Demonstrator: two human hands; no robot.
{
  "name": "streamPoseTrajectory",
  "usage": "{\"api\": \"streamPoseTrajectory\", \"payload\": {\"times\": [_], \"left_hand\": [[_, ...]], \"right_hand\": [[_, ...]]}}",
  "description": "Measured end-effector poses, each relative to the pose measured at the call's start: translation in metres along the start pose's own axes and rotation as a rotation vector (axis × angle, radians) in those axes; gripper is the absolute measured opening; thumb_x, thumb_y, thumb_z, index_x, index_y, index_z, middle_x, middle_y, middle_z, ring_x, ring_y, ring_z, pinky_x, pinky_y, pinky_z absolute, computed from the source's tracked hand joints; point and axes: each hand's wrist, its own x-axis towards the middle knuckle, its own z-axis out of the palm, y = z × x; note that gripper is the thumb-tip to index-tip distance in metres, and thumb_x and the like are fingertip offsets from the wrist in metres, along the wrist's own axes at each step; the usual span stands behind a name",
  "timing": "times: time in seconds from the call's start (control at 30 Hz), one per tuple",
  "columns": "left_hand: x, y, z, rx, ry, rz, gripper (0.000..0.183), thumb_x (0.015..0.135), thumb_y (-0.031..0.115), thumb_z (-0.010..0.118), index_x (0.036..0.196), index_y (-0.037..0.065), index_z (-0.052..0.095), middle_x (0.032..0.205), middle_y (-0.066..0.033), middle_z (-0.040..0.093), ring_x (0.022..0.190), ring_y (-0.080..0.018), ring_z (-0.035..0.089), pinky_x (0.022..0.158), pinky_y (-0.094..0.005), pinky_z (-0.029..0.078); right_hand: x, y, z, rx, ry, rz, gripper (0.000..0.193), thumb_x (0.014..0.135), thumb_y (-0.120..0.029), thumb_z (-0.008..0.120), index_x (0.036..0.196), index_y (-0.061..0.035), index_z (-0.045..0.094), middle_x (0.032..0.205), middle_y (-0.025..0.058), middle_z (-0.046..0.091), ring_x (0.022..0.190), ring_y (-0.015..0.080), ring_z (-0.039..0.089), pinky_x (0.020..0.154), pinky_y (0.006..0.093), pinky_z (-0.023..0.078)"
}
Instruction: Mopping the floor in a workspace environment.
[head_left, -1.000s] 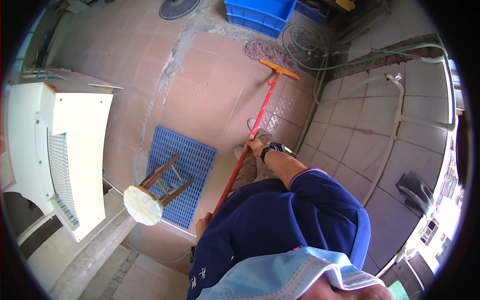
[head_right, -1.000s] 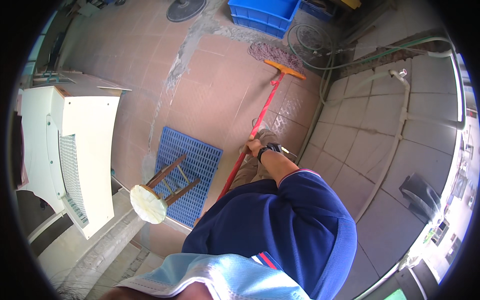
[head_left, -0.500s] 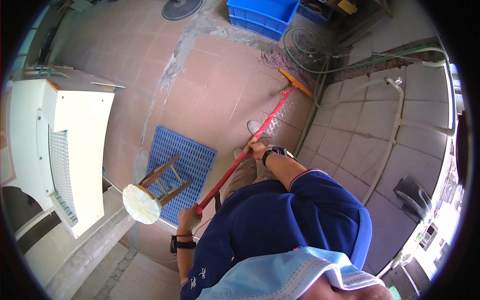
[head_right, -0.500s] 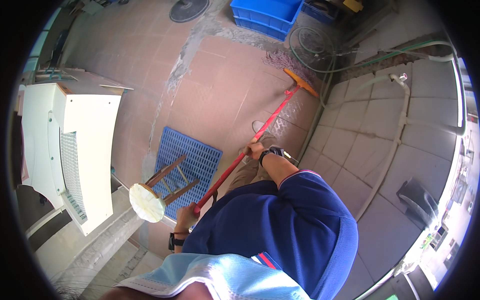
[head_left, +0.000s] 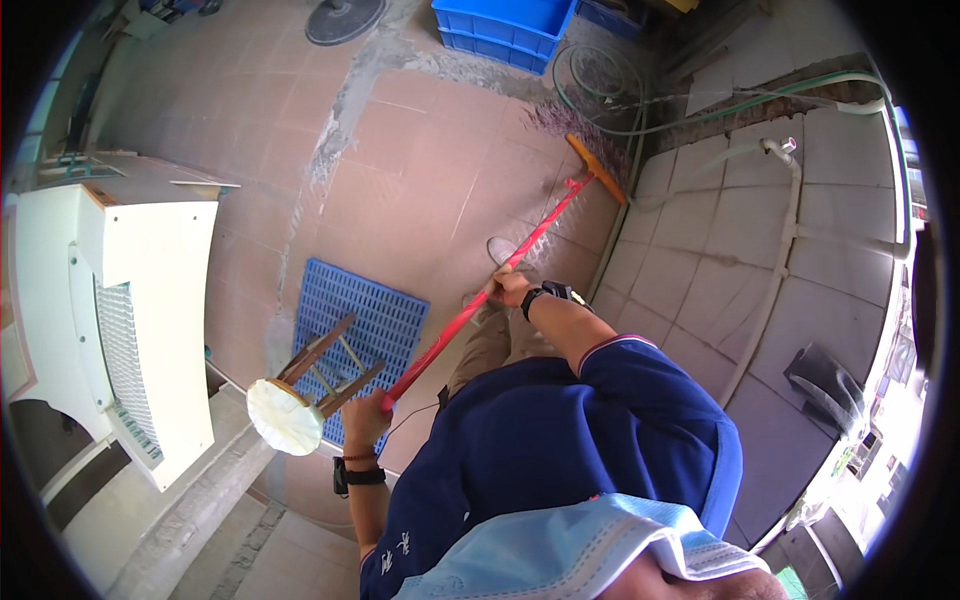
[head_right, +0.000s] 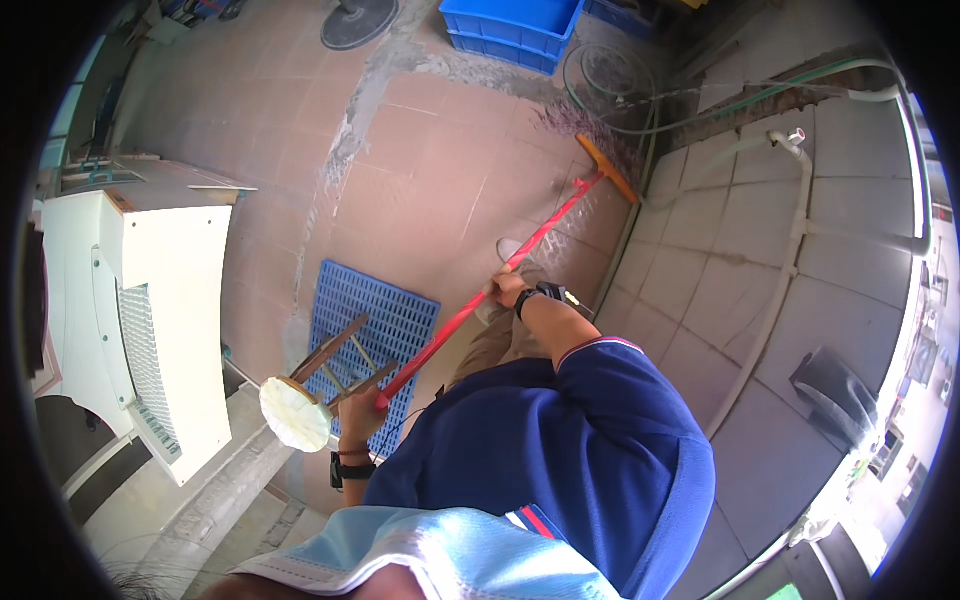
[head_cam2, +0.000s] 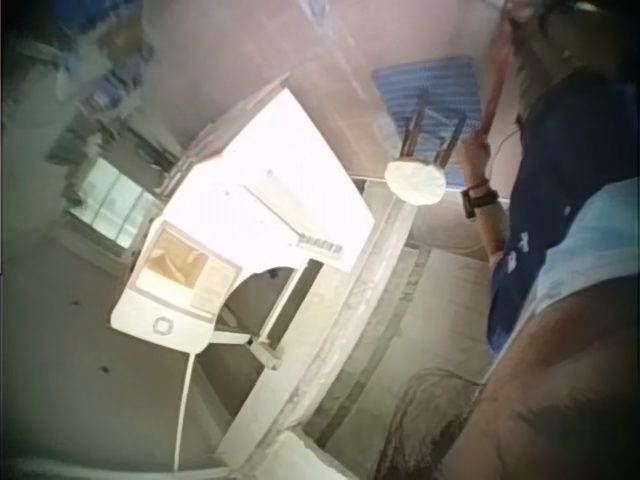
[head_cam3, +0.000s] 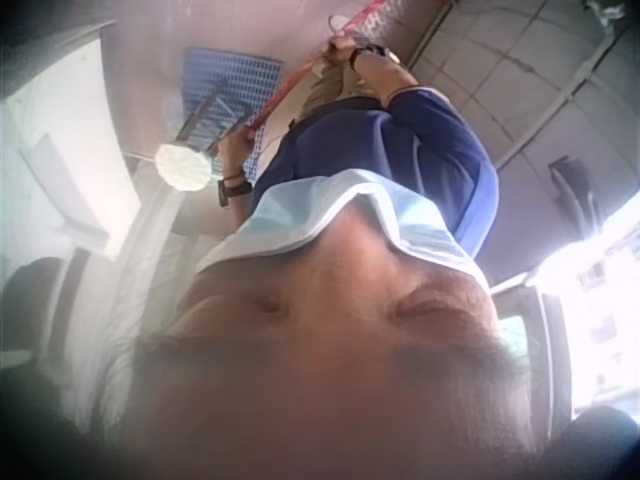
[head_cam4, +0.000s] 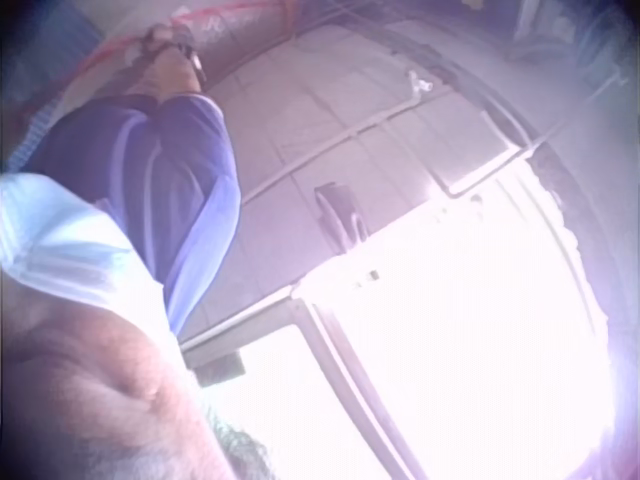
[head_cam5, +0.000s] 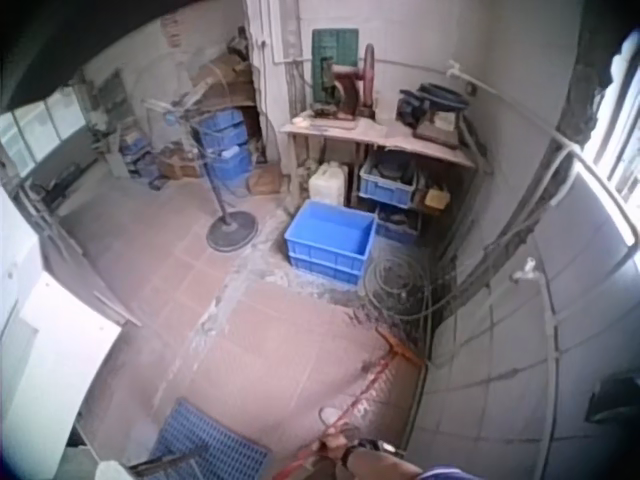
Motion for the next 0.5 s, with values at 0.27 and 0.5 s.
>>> {"api": "streamPoseTrajectory", "payload": {"times": [0.27, 0.5], "left_hand": [[-0.005, 0.017, -0.006, 0.009, -0.034, -0.062, 0.010, 0.067, 0.020, 0.058, 0.069, 0.012, 0.052, 0.052, -0.0112, 0.055, 0.051, -0.0328, 0.056, 0.047, -0.0443, 0.042], [-0.014, 0.026, 0.001, -0.009, -0.082, -0.134, 0.009, 0.067, 0.019, 0.058, 0.068, 0.011, 0.052, 0.052, -0.0107, 0.055, 0.049, -0.0326, 0.055, 0.046, -0.0437, 0.042]], "right_hand": [[-0.002, -0.003, -0.008, -0.042, 0.007, 0.054, 0.014, 0.086, -0.012, 0.049, 0.097, -0.0046, 0.049, 0.087, 0.0114, 0.057, 0.076, 0.0283, 0.059, 0.068, 0.0461, 0.051], [-0.004, -0.002, -0.014, -0.067, -0.012, 0.063, 0.009, 0.086, -0.012, 0.048, 0.093, -0.0058, 0.050, 0.083, 0.0101, 0.058, 0.074, 0.0270, 0.060, 0.068, 0.0462, 0.051]]}}
